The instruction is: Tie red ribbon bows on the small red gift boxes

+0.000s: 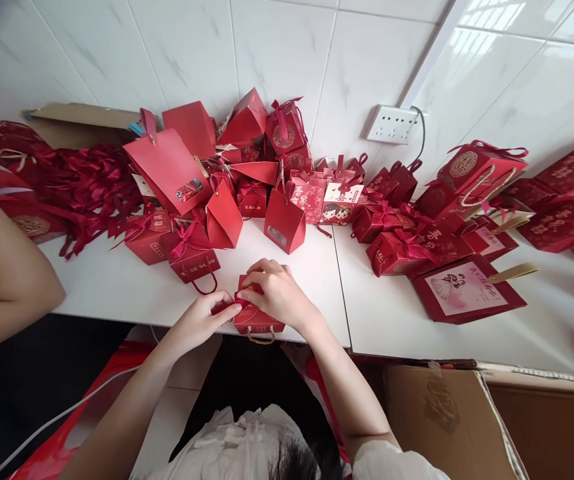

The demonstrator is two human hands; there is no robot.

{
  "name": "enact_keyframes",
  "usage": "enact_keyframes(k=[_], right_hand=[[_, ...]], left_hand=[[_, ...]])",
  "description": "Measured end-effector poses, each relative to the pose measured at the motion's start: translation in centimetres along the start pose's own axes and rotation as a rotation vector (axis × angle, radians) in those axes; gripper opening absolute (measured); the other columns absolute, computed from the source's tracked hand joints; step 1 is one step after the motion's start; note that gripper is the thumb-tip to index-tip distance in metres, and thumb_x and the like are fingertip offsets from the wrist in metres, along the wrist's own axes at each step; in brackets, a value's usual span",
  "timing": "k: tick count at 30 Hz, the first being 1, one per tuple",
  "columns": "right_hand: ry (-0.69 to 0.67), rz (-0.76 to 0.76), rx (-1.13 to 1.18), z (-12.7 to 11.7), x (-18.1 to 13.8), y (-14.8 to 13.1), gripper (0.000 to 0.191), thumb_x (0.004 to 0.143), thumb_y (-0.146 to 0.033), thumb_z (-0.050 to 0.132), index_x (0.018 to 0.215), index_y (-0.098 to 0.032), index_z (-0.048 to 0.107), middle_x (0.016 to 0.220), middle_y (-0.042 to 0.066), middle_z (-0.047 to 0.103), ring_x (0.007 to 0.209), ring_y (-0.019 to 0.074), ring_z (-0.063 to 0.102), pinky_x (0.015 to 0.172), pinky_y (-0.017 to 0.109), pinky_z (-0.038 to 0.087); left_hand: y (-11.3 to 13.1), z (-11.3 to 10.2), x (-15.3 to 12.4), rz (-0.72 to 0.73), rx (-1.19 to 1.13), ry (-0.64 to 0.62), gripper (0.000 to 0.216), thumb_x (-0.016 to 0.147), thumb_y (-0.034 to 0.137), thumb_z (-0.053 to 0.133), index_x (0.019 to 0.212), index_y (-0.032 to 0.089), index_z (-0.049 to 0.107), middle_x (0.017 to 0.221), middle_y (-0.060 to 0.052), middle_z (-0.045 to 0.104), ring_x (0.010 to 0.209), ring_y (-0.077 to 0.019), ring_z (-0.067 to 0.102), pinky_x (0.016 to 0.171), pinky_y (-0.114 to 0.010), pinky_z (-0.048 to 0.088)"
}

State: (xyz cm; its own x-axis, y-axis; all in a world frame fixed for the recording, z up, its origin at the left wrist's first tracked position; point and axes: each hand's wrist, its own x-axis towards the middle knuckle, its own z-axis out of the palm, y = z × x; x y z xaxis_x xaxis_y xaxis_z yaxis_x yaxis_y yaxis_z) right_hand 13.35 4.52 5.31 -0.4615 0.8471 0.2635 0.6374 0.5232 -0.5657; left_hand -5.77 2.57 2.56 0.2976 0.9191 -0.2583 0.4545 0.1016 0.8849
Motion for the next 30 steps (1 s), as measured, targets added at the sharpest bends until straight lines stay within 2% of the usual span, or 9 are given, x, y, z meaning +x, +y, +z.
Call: enact_keyframes(k=[3,6,11,14,20,22,24,27,30], right_hand=[[-0.092,-0.016,0.08,0.7,1.5,0.2,0.01,0.085,-0.018,0.061,0.079,-0.02,0.068,0.094,0.005,0.064,0.089,0.0179,0.059,0.086,0.035,0.045],[-0.051,0.046,0.16,1.1,1.9,0.6,0.012,0.084,-0.013,0.059,0.074,-0.018,0.066,0.084,0.003,0.064,0.079,0.0149,0.058,0.077,0.029,0.046],[0.022,0.148,0.2,1.7,1.5,1.2,0.011,0.083,-0.016,0.06,0.074,-0.018,0.065,0.082,0.002,0.062,0.073,0.0132,0.058,0.07,0.026,0.046],[0.028,0.138,0.254,2.0,1.4,1.5,0.011,0.083,-0.017,0.061,0.074,-0.018,0.066,0.083,0.002,0.061,0.073,0.0125,0.059,0.072,0.026,0.046],[0.005,0.074,0.409,2.2,1.3,2.1,0.012,0.084,-0.028,0.063,0.079,-0.02,0.071,0.088,0.004,0.064,0.079,0.0149,0.063,0.078,0.028,0.049],[0.058,0.077,0.465,1.7,0.8,2.5,0.021,0.088,-0.037,0.058,0.087,-0.02,0.071,0.094,0.006,0.066,0.089,0.0174,0.063,0.084,0.031,0.048],[0.18,0.142,0.518,1.0,-0.3,3.1,0.031,0.09,-0.045,0.05,0.095,-0.021,0.068,0.101,0.007,0.067,0.098,0.0191,0.061,0.089,0.033,0.046],[0.364,0.313,0.543,0.0,-2.3,4.0,0.043,0.091,-0.055,0.041,0.094,-0.02,0.065,0.098,0.007,0.067,0.095,0.0194,0.06,0.086,0.034,0.046],[0.349,0.456,0.475,-0.1,-3.9,4.1,0.05,0.088,-0.063,0.038,0.084,-0.02,0.062,0.081,0.004,0.063,0.079,0.018,0.058,0.075,0.032,0.046]], left_hand=[[0.1,0.4,-0.5,0.021,0.019,0.041,0.033,0.082,0.048,0.051,0.068,0.018,0.047,0.061,0.006,0.043,0.056,-0.0103,0.04,0.055,-0.023,0.032],[0.4,0.6,-1.3,0.037,-0.02,0.04,0.035,0.085,0.047,0.047,0.065,0.018,0.044,0.058,0.006,0.044,0.055,-0.0101,0.041,0.055,-0.023,0.033],[0.3,0.7,-2.0,-0.004,-0.048,-0.02,0.04,0.086,0.048,0.046,0.06,0.018,0.043,0.054,0.004,0.05,0.053,-0.0106,0.045,0.056,-0.023,0.036],[-0.3,0.4,-2.0,-0.012,-0.051,-0.101,0.042,0.086,0.049,0.045,0.059,0.018,0.047,0.057,0.003,0.054,0.054,-0.0112,0.046,0.058,-0.024,0.038],[-1.7,-0.2,-1.9,0.009,-0.204,-0.273,0.033,0.085,0.045,0.05,0.071,0.017,0.058,0.075,-0.002,0.065,0.079,-0.0175,0.061,0.08,-0.029,0.046],[-2.0,-0.6,-2.0,-0.022,-0.214,-0.31,0.031,0.082,0.046,0.054,0.077,0.017,0.061,0.082,-0.004,0.067,0.085,-0.0197,0.062,0.081,-0.03,0.047],[-2.2,-1.4,-2.0,-0.055,-0.195,-0.331,0.031,0.078,0.047,0.059,0.083,0.016,0.062,0.088,-0.006,0.068,0.09,-0.0215,0.063,0.081,-0.03,0.048],[-2.2,-2.6,-1.6,-0.063,-0.14,-0.272,0.034,0.077,0.05,0.058,0.082,0.017,0.06,0.085,-0.004,0.065,0.083,-0.0198,0.062,0.077,-0.029,0.048],[-1.6,-2.9,-0.6,-0.017,-0.086,-0.063,0.043,0.083,0.058,0.042,0.071,0.018,0.054,0.071,-0.001,0.058,0.069,-0.0159,0.056,0.069,-0.027,0.045]])
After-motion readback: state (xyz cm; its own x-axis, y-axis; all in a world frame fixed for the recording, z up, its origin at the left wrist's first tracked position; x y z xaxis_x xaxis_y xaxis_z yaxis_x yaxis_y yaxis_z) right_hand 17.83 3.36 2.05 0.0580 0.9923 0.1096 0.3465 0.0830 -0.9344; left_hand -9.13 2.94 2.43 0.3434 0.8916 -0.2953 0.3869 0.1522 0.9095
